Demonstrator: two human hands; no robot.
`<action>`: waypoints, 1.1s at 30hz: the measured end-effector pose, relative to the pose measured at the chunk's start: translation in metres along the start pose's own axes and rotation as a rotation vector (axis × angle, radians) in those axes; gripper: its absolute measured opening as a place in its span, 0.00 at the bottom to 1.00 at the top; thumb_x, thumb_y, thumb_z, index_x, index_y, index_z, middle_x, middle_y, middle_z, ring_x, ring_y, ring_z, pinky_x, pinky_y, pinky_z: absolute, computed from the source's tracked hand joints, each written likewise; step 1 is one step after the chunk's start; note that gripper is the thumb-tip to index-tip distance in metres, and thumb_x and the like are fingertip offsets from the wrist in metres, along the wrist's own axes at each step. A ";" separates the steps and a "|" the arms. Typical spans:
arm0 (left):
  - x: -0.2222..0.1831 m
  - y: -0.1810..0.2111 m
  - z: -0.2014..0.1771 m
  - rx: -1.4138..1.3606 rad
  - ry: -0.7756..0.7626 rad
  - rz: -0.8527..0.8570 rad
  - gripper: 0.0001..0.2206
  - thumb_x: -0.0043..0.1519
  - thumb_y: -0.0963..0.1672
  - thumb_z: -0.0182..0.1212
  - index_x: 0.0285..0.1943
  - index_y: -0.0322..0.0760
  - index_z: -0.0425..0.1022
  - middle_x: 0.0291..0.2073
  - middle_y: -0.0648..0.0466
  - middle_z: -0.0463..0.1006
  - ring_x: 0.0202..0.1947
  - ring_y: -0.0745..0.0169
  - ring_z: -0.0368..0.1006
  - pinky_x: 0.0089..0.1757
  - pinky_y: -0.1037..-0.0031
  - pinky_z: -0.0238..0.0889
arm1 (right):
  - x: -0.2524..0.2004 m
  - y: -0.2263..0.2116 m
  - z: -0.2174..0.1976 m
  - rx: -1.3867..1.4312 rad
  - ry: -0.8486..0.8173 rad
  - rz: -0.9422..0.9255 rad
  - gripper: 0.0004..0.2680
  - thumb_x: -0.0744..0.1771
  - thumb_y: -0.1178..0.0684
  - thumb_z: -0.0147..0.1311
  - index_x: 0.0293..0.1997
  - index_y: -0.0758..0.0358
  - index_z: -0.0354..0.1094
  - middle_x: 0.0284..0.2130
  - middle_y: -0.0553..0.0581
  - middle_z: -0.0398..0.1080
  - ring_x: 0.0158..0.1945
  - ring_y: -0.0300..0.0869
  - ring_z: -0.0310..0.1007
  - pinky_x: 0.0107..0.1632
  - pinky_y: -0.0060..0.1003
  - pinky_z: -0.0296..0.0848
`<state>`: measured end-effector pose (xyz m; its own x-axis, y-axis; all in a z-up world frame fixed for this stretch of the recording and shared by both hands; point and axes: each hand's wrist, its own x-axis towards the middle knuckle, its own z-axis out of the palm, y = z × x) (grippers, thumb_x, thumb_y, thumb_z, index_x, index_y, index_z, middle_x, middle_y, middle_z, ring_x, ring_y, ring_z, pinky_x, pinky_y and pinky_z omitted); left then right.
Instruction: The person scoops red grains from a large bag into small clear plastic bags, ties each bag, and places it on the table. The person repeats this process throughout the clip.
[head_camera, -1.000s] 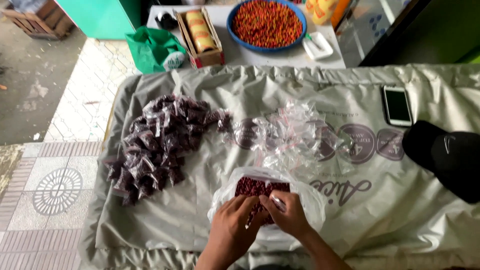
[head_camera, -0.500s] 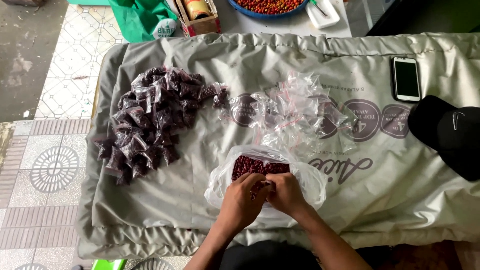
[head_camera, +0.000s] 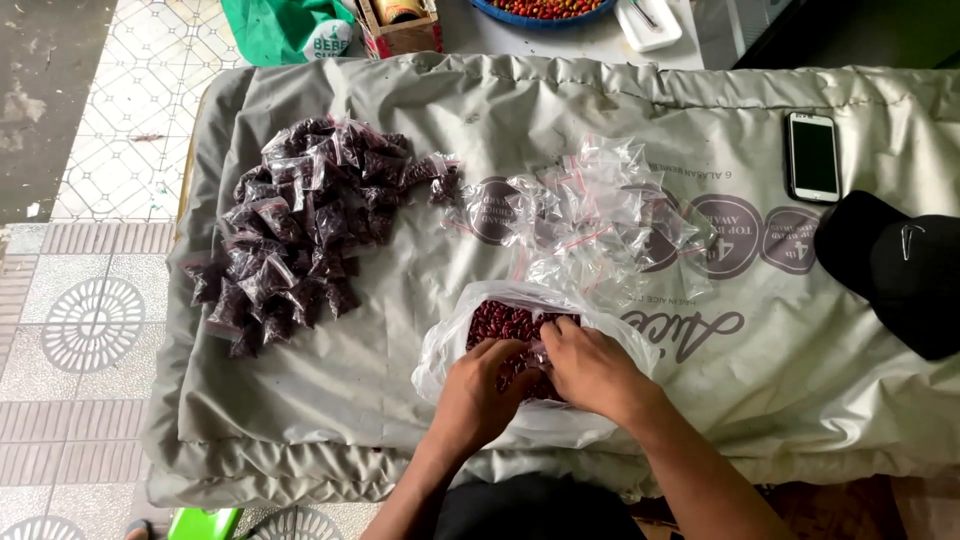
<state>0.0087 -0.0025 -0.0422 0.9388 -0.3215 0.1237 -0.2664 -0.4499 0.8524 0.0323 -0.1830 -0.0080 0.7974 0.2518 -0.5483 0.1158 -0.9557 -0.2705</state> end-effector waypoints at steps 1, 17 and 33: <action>-0.001 -0.001 0.002 -0.023 -0.020 0.001 0.13 0.61 0.43 0.66 0.52 0.34 0.79 0.42 0.49 0.83 0.30 0.52 0.78 0.32 0.62 0.70 | 0.000 -0.001 0.000 -0.040 -0.002 -0.012 0.06 0.68 0.56 0.50 0.49 0.60 0.62 0.40 0.59 0.68 0.41 0.54 0.74 0.40 0.50 0.72; 0.000 -0.027 0.018 0.176 0.183 0.139 0.09 0.64 0.43 0.64 0.50 0.36 0.76 0.36 0.52 0.78 0.34 0.47 0.74 0.29 0.57 0.68 | -0.008 0.014 0.000 0.435 0.592 -0.516 0.13 0.62 0.59 0.67 0.50 0.67 0.76 0.44 0.60 0.81 0.46 0.45 0.83 0.52 0.36 0.82; 0.011 -0.026 0.032 -0.159 0.268 0.229 0.18 0.55 0.40 0.72 0.55 0.33 0.80 0.42 0.44 0.85 0.43 0.42 0.82 0.43 0.61 0.76 | -0.016 0.004 -0.009 0.516 0.719 -0.517 0.05 0.66 0.56 0.61 0.44 0.55 0.82 0.37 0.53 0.76 0.34 0.44 0.80 0.34 0.35 0.80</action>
<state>0.0191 -0.0213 -0.0794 0.8885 -0.1597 0.4303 -0.4580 -0.2501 0.8530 0.0254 -0.1926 0.0067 0.9081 0.3017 0.2906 0.4132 -0.5315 -0.7395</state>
